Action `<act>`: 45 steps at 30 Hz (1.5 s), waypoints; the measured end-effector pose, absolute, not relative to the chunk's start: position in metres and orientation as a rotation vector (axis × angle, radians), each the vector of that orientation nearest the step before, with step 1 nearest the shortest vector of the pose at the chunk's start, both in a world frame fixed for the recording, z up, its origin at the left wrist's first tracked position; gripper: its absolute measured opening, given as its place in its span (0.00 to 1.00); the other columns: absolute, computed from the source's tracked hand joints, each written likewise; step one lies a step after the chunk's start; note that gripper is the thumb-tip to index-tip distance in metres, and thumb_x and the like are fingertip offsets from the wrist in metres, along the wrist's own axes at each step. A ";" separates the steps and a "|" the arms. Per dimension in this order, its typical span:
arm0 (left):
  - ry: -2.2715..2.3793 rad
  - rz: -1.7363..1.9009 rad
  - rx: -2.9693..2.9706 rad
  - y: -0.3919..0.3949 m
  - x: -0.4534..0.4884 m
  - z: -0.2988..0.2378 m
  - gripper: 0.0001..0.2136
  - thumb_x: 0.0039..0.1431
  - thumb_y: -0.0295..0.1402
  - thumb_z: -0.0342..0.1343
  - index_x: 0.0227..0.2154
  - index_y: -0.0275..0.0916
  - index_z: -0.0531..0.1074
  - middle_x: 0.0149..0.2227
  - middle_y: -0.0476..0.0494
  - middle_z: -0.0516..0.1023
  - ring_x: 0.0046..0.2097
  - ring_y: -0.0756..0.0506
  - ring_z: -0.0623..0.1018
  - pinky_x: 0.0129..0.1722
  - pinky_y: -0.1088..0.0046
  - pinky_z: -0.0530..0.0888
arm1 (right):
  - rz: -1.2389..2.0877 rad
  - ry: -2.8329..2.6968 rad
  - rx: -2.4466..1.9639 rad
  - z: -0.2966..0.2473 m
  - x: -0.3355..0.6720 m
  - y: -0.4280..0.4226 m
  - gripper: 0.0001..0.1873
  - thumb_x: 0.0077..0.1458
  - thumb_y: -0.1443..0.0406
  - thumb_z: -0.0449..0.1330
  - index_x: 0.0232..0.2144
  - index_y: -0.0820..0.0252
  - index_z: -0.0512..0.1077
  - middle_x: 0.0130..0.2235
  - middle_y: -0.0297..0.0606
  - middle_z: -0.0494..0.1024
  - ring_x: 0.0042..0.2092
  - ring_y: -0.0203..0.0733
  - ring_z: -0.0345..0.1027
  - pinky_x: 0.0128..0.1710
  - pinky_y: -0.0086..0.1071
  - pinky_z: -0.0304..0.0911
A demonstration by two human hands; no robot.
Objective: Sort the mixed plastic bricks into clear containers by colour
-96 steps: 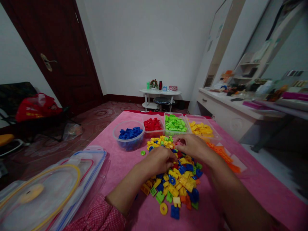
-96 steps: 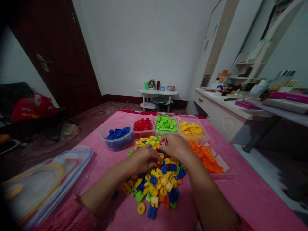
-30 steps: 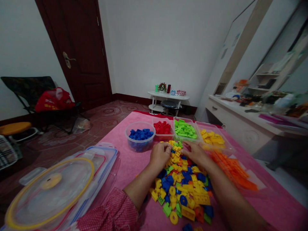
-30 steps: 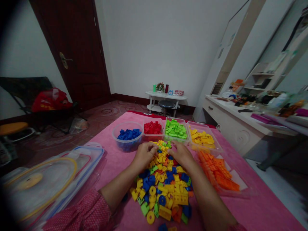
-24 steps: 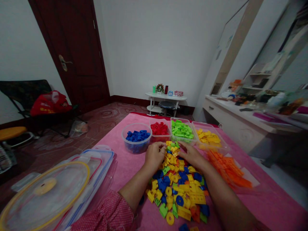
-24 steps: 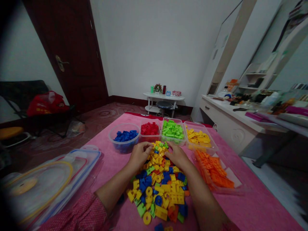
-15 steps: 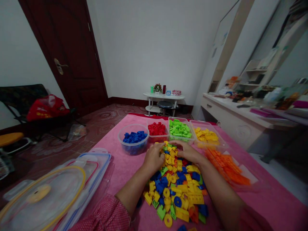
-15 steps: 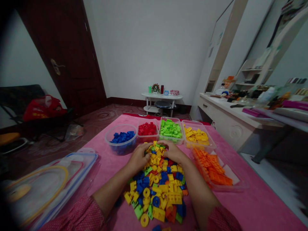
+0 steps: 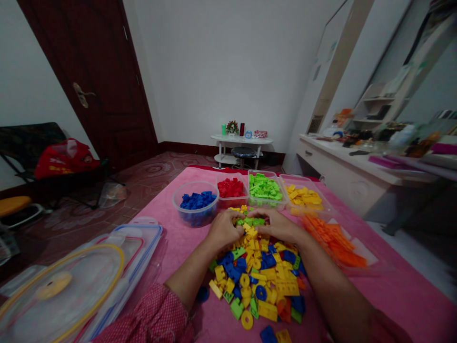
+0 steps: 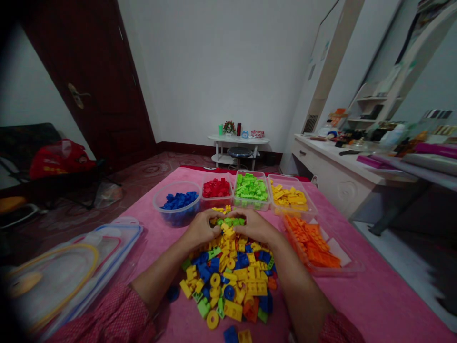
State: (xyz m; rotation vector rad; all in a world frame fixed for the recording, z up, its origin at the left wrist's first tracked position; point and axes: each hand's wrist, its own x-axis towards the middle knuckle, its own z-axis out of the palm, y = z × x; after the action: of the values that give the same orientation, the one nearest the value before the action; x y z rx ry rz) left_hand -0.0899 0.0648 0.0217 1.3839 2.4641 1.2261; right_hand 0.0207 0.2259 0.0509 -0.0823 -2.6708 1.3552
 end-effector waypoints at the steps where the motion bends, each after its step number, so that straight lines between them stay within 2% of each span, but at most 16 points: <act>1: 2.477 1.195 1.391 0.064 -0.089 0.024 0.19 0.41 0.25 0.53 0.40 0.40 0.77 0.41 0.45 0.78 0.42 0.44 0.75 0.45 0.70 0.70 | 1.355 -2.674 -0.066 0.052 0.021 0.224 0.20 0.42 0.71 0.58 0.41 0.60 0.74 0.43 0.38 0.77 0.44 0.44 0.69 0.44 0.35 0.64; 6: 2.526 1.082 1.418 0.064 -0.089 0.024 0.19 0.43 0.25 0.53 0.41 0.39 0.76 0.43 0.43 0.78 0.45 0.43 0.75 0.49 0.69 0.68 | 1.281 -2.690 -0.047 0.053 0.020 0.216 0.17 0.43 0.71 0.59 0.39 0.60 0.74 0.42 0.37 0.77 0.44 0.43 0.69 0.45 0.34 0.62; 13: 2.480 1.053 1.476 0.062 -0.088 0.025 0.20 0.46 0.22 0.51 0.43 0.43 0.76 0.43 0.43 0.79 0.46 0.43 0.75 0.47 0.69 0.68 | 1.051 -2.659 -0.096 0.041 0.013 0.210 0.09 0.45 0.66 0.62 0.33 0.61 0.75 0.35 0.37 0.77 0.38 0.41 0.69 0.40 0.32 0.62; 17: 2.506 0.977 1.475 0.061 -0.085 0.030 0.21 0.48 0.21 0.50 0.44 0.45 0.75 0.44 0.43 0.78 0.47 0.43 0.75 0.47 0.70 0.68 | 0.966 -2.684 -0.157 0.035 0.011 0.209 0.11 0.45 0.67 0.61 0.35 0.60 0.75 0.33 0.36 0.77 0.35 0.40 0.68 0.36 0.31 0.61; 22: 2.569 0.884 1.492 0.060 -0.086 0.030 0.20 0.49 0.22 0.50 0.45 0.43 0.74 0.45 0.42 0.77 0.49 0.44 0.74 0.49 0.70 0.67 | 0.897 -2.732 -0.114 0.039 0.014 0.209 0.14 0.48 0.68 0.59 0.39 0.55 0.77 0.38 0.37 0.78 0.39 0.42 0.69 0.41 0.34 0.61; 27: 2.599 0.898 1.490 0.059 -0.084 0.029 0.11 0.53 0.27 0.52 0.37 0.43 0.76 0.40 0.43 0.77 0.44 0.44 0.75 0.44 0.70 0.68 | 0.852 -2.667 -0.178 0.040 0.016 0.211 0.12 0.44 0.66 0.63 0.35 0.57 0.77 0.40 0.40 0.74 0.43 0.45 0.66 0.45 0.37 0.60; 29: 2.603 0.923 1.485 0.059 -0.084 0.029 0.07 0.54 0.30 0.53 0.34 0.42 0.75 0.38 0.43 0.76 0.41 0.45 0.74 0.42 0.71 0.68 | 0.906 -2.627 -0.202 0.040 0.015 0.212 0.10 0.43 0.66 0.63 0.32 0.59 0.77 0.39 0.40 0.74 0.42 0.44 0.67 0.43 0.35 0.62; 33: 2.605 1.112 1.404 0.061 -0.086 0.030 0.05 0.55 0.30 0.52 0.31 0.39 0.73 0.37 0.44 0.74 0.42 0.46 0.73 0.42 0.71 0.68 | 1.062 -2.530 -0.282 0.043 0.014 0.212 0.08 0.42 0.66 0.62 0.29 0.62 0.72 0.31 0.36 0.74 0.34 0.39 0.68 0.34 0.30 0.63; 36: 2.528 1.409 1.317 0.064 -0.088 0.030 0.06 0.56 0.30 0.51 0.31 0.37 0.72 0.35 0.44 0.74 0.41 0.46 0.73 0.41 0.71 0.68 | 1.143 -2.464 -0.370 0.048 0.013 0.208 0.09 0.41 0.67 0.60 0.30 0.62 0.69 0.24 0.31 0.70 0.25 0.35 0.63 0.24 0.26 0.57; 38: 2.334 1.626 1.235 0.067 -0.089 0.031 0.07 0.56 0.31 0.51 0.31 0.35 0.72 0.34 0.44 0.76 0.37 0.47 0.74 0.39 0.72 0.68 | 1.181 -2.416 -0.387 0.053 0.014 0.204 0.10 0.42 0.67 0.58 0.32 0.61 0.69 0.22 0.29 0.67 0.23 0.33 0.60 0.21 0.25 0.53; 41: 1.943 1.857 1.045 0.072 -0.088 0.034 0.09 0.52 0.35 0.54 0.31 0.34 0.72 0.29 0.46 0.76 0.31 0.50 0.74 0.33 0.75 0.69 | 1.322 -2.352 -0.319 0.061 0.015 0.198 0.16 0.45 0.66 0.57 0.39 0.60 0.70 0.27 0.31 0.71 0.23 0.33 0.61 0.21 0.25 0.56; 45: 1.654 2.010 0.859 0.075 -0.083 0.039 0.16 0.44 0.38 0.61 0.33 0.35 0.67 0.19 0.56 0.68 0.22 0.54 0.69 0.26 0.79 0.66 | 1.578 -2.343 -0.169 0.069 0.018 0.189 0.21 0.47 0.63 0.58 0.46 0.56 0.69 0.35 0.35 0.74 0.28 0.35 0.66 0.24 0.27 0.61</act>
State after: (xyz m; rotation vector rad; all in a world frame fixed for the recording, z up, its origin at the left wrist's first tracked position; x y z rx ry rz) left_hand -0.0826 0.0754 0.0391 0.8589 1.6544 2.0096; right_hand 0.0179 0.1890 0.0688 -0.1689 -2.3430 1.5783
